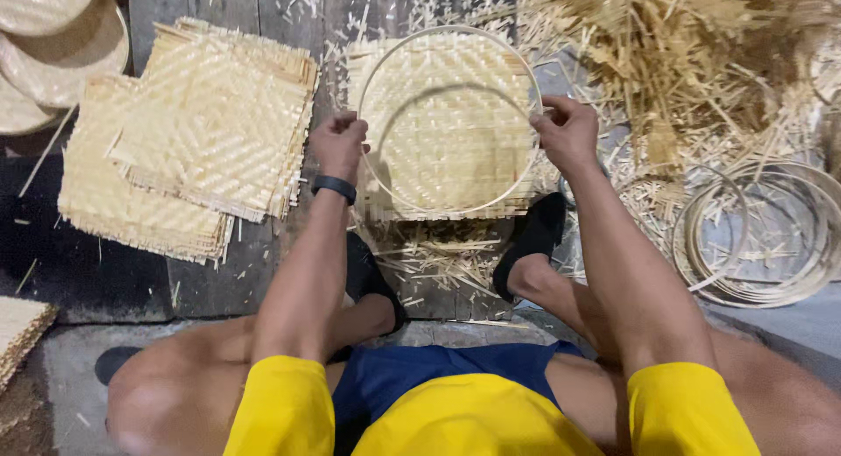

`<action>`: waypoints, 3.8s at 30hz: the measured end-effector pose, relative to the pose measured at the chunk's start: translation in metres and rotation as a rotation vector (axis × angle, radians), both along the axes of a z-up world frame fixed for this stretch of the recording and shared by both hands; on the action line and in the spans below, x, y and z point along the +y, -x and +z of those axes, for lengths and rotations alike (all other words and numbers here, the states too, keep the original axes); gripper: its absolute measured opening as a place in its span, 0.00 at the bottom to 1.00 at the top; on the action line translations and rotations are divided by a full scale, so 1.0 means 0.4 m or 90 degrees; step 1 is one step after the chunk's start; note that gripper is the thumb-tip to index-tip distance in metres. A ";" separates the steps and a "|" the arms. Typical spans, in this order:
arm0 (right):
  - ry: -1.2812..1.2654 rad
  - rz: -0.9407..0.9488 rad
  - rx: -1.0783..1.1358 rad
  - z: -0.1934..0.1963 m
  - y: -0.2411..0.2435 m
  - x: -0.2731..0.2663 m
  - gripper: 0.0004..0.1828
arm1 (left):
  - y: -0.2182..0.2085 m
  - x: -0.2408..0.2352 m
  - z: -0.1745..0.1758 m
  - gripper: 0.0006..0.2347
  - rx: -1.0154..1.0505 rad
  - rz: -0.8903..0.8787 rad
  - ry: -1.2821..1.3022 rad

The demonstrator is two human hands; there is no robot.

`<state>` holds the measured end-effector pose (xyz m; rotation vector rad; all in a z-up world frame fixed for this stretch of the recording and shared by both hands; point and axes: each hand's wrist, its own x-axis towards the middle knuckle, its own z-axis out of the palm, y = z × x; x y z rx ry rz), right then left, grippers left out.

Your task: The person sits on the floor and repeatedly places a circular wooden mold over square woven bamboo mats. They use shears to trim the excess mat material around the mold's edge, then remove the mold and set the trimmed circular base aside. The process is repeated with multiple mats.

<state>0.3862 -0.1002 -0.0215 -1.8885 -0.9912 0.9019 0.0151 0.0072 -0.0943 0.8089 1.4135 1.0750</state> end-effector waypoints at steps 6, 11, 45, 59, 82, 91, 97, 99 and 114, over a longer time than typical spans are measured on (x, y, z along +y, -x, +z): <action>-0.009 0.068 -0.270 -0.152 0.013 0.037 0.25 | 0.036 0.008 -0.119 0.11 0.486 -0.150 -0.219; 0.020 0.042 -0.210 -0.155 0.034 0.011 0.22 | 0.041 -0.014 -0.096 0.12 0.420 -0.170 -0.111; 0.039 0.036 -0.197 -0.227 -0.015 0.022 0.10 | 0.079 0.021 -0.217 0.13 0.065 -0.119 0.126; 0.058 0.650 -0.610 -0.085 0.410 -0.023 0.53 | -0.155 0.239 0.006 0.21 0.559 -0.450 -0.363; -0.047 0.576 -0.403 -0.098 0.349 0.075 0.37 | -0.257 0.361 -0.059 0.12 0.390 -0.505 -0.273; 0.052 0.310 -0.246 -0.122 0.152 0.478 0.12 | -0.259 0.389 -0.087 0.18 0.429 -0.606 -0.087; 0.003 0.210 -0.244 -0.144 0.115 0.498 0.15 | -0.283 0.435 -0.166 0.16 0.229 -0.520 -0.034; -0.317 0.140 -0.472 -0.163 0.111 0.413 0.20 | -0.282 0.423 -0.194 0.18 0.218 -0.525 -0.088; 0.168 0.039 -0.092 -0.363 0.025 0.302 0.32 | -0.123 0.265 -0.205 0.19 0.393 -0.256 -0.166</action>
